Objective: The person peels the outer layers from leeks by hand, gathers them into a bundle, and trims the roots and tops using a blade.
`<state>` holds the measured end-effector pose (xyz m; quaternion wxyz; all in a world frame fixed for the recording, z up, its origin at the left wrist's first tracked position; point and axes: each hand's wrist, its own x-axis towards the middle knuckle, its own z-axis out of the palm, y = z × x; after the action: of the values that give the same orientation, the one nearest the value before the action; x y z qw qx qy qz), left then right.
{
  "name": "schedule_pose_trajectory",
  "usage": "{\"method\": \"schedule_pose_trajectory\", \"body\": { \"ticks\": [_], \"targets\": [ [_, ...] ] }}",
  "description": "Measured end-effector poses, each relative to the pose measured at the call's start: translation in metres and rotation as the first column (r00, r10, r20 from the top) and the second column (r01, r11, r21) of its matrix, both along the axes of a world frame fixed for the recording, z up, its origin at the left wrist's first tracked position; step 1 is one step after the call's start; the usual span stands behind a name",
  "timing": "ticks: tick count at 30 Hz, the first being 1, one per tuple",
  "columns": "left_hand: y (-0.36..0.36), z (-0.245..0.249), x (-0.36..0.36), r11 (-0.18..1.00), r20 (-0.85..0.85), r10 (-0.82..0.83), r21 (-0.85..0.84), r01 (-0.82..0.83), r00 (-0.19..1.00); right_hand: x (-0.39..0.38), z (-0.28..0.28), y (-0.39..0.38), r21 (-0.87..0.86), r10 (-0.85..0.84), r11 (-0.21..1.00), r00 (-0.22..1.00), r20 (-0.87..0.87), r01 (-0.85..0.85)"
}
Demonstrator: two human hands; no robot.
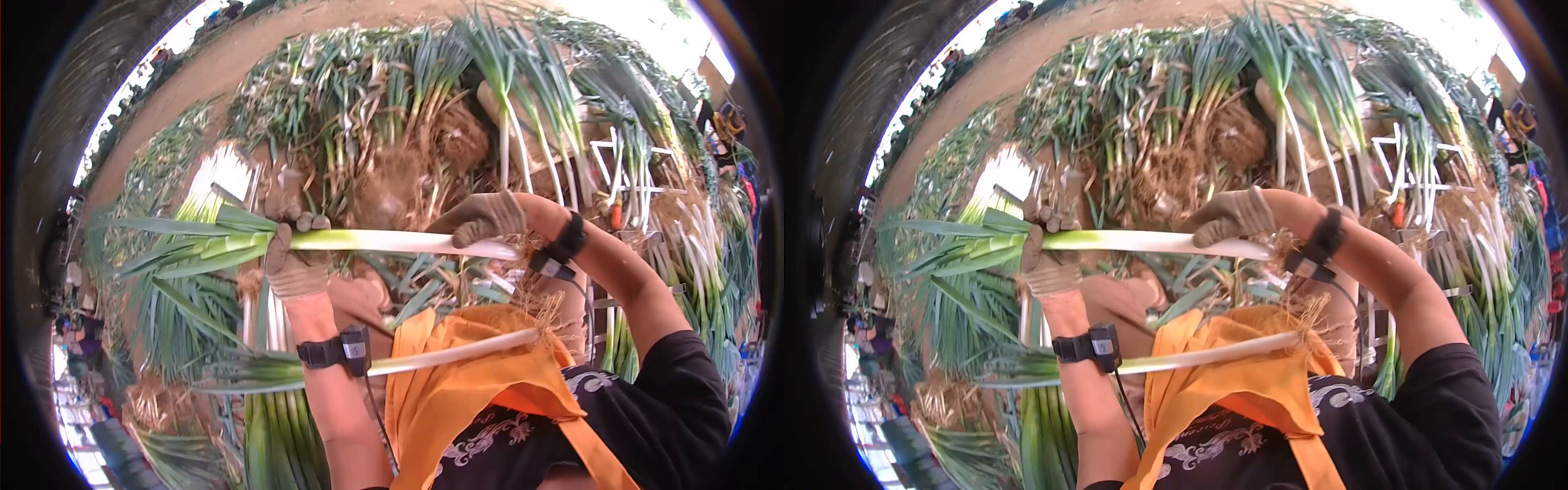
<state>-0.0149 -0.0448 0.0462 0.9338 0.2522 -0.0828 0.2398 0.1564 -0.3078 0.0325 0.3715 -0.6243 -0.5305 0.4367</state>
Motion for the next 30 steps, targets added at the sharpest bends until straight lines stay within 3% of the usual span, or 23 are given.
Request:
{"method": "schedule_pose_trajectory", "body": {
  "ticks": [2, 4, 6, 7, 8, 10, 11, 14, 19, 22, 27, 28, 30],
  "targets": [
    [0.007, -0.004, -0.017, 0.995, -0.095, 0.093, 0.050, -0.089, 0.991, -0.035, 0.036, -0.007, -0.142, -0.106, 0.983, 0.991, 0.076, 0.116],
    [0.013, 0.001, -0.047, 0.993, -0.163, 0.088, 0.092, -0.074, 0.983, -0.059, 0.047, -0.008, -0.303, -0.115, 0.939, 0.978, 0.177, 0.165],
    [0.026, 0.011, -0.076, 0.994, -0.179, 0.065, 0.102, -0.047, 0.982, -0.071, 0.037, -0.019, -0.062, -0.063, 0.995, 0.980, 0.188, 0.076],
    [0.025, 0.021, -0.096, 0.986, -0.225, 0.153, 0.102, -0.133, 0.962, -0.082, 0.047, -0.025, -0.064, -0.098, 0.993, 0.991, 0.088, 0.104],
    [0.027, 0.023, -0.113, 0.977, -0.265, 0.207, 0.098, -0.188, 0.942, -0.087, 0.050, -0.026, -0.108, -0.059, 0.992, 0.995, 0.084, 0.068],
    [0.035, 0.023, -0.142, 0.950, -0.336, 0.312, 0.097, -0.297, 0.889, -0.097, 0.045, -0.031, -0.025, -0.040, 0.999, 0.990, 0.138, 0.044],
    [0.041, 0.016, -0.157, 0.936, -0.385, 0.351, 0.123, -0.330, 0.854, -0.103, 0.052, -0.032, -0.094, -0.017, 0.995, 0.991, 0.134, 0.030],
    [0.039, 0.000, -0.190, 0.893, -0.638, 0.374, 0.053, -0.446, 0.673, -0.117, 0.039, -0.035, -0.033, -0.029, 0.999, 0.988, 0.152, 0.034],
    [0.025, -0.065, -0.222, 0.891, -0.843, 0.199, -0.057, -0.451, 0.500, -0.129, 0.015, -0.041, -0.362, 0.141, 0.931, 0.953, 0.267, -0.036],
    [0.008, -0.096, -0.238, 0.905, -0.880, 0.218, 0.020, -0.426, 0.422, -0.137, -0.012, -0.057, -0.184, 0.168, 0.977, 0.925, 0.341, -0.109],
    [0.009, -0.115, -0.257, 0.903, -0.890, 0.196, 0.000, -0.429, 0.411, -0.134, 0.010, -0.059, -0.424, 0.250, 0.898, 0.930, 0.269, -0.119],
    [0.014, -0.122, -0.261, 0.920, -0.911, 0.180, 0.022, -0.392, 0.371, -0.131, 0.012, -0.061, -0.417, 0.254, 0.898, 0.937, 0.241, -0.136],
    [0.002, -0.093, -0.251, 0.938, -0.940, 0.293, 0.246, -0.245, 0.174, -0.123, 0.018, -0.063, -0.400, 0.257, 0.902, 0.947, 0.190, -0.164]
  ]
}}
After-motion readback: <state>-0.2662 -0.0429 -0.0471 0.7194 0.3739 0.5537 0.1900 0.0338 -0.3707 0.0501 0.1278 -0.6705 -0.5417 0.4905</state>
